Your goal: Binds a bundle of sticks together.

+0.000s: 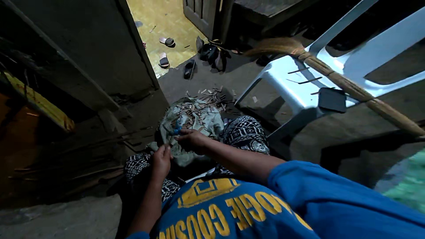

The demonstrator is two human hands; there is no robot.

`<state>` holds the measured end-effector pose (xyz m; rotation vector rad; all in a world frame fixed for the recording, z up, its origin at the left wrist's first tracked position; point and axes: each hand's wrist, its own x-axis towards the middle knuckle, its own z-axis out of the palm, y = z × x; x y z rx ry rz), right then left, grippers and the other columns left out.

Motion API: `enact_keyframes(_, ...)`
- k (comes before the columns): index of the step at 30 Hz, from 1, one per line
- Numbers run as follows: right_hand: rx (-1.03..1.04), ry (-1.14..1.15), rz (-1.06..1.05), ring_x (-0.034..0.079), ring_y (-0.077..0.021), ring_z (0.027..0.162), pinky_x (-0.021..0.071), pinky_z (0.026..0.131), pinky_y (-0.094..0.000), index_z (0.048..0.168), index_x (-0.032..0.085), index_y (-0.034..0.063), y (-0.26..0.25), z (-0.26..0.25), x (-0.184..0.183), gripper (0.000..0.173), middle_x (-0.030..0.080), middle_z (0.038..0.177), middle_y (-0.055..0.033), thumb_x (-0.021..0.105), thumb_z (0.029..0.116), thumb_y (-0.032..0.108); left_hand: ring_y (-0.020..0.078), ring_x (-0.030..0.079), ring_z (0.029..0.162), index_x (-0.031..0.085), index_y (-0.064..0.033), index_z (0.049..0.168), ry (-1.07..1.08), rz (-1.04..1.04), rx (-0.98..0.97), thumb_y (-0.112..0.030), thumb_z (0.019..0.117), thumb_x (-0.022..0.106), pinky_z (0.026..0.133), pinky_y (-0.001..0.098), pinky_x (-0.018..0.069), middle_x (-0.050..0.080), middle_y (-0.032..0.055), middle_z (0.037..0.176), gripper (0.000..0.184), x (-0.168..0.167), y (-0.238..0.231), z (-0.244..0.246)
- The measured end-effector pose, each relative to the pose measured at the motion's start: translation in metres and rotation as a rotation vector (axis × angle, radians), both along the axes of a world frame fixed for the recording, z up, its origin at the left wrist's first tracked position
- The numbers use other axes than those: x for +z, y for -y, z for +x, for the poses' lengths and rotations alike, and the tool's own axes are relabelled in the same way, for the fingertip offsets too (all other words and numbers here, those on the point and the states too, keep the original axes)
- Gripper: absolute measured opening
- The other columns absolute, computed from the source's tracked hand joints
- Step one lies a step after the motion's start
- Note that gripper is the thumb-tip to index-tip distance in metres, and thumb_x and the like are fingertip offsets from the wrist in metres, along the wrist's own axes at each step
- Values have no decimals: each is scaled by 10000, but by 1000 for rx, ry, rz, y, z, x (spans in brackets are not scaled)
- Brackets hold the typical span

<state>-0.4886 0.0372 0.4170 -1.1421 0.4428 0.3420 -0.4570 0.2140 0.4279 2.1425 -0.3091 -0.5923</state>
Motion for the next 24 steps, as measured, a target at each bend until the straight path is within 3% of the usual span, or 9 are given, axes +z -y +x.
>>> enact_keyframes(3,-95,-26,-22,449,-45,533,395,498,-195,1186,573,49,4,4,3,177,517,732,11,531,1082,186,51,558,654,678,5,1237,-13,0,-17,-136,1104,458,631,220,475,632,21,802,293,4,-2,-2)
enact_keyframes(10,-214,-4,32,435,-45,524,376,474,-206,1219,549,87,28,18,3,193,525,753,21,521,1082,221,23,470,559,662,28,1212,-164,-144,0,-99,1103,446,522,182,389,588,-13,746,273,1,-11,-6)
enact_keyframes(24,-525,-47,-61,473,-54,528,418,474,-204,1298,558,129,113,52,41,278,543,760,13,594,1049,246,15,516,593,682,17,1202,-74,-185,-78,-89,1083,477,558,175,433,606,-25,742,260,5,-38,-9)
